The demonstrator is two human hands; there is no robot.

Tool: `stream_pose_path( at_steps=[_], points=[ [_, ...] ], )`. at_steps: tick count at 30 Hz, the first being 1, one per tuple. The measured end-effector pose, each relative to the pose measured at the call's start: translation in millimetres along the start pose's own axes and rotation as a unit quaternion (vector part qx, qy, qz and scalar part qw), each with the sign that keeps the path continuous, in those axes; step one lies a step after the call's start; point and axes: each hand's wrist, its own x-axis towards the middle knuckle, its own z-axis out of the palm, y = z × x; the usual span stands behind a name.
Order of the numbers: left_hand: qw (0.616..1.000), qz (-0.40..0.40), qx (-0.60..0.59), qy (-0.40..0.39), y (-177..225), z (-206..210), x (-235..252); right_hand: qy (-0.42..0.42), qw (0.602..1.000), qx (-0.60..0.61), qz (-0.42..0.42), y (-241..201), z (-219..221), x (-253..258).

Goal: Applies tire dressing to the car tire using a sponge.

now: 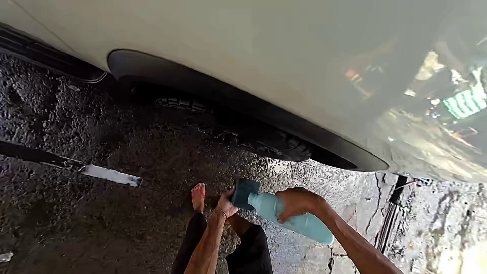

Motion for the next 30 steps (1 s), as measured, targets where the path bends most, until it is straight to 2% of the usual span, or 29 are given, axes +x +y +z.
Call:
stream_pose_path(
  at_steps=[6,14,18,24,30],
  points=[
    [0.998,0.054,-0.025,0.002,10.3,-49.5,41.1,-0.022,0.997,-0.069,0.003,-16.4,-17.9,66.4],
    [0.989,0.131,-0.059,-0.042,30.2,-128.6,147.0,0.008,0.993,-0.119,0.011,-12.4,-53.2,186.8],
    [0.983,0.130,-0.065,-0.110,39.7,-177.1,208.2,0.029,0.991,-0.131,0.022,-14.4,-62.9,248.2],
    [0.979,0.112,-0.050,-0.160,60.6,-234.4,288.6,0.062,0.992,-0.112,0.024,0.1,-62.9,331.9],
    [0.980,0.091,0.017,-0.178,75.0,-264.0,327.6,0.121,0.986,-0.099,0.063,15.3,-55.5,362.3]
  ],
)
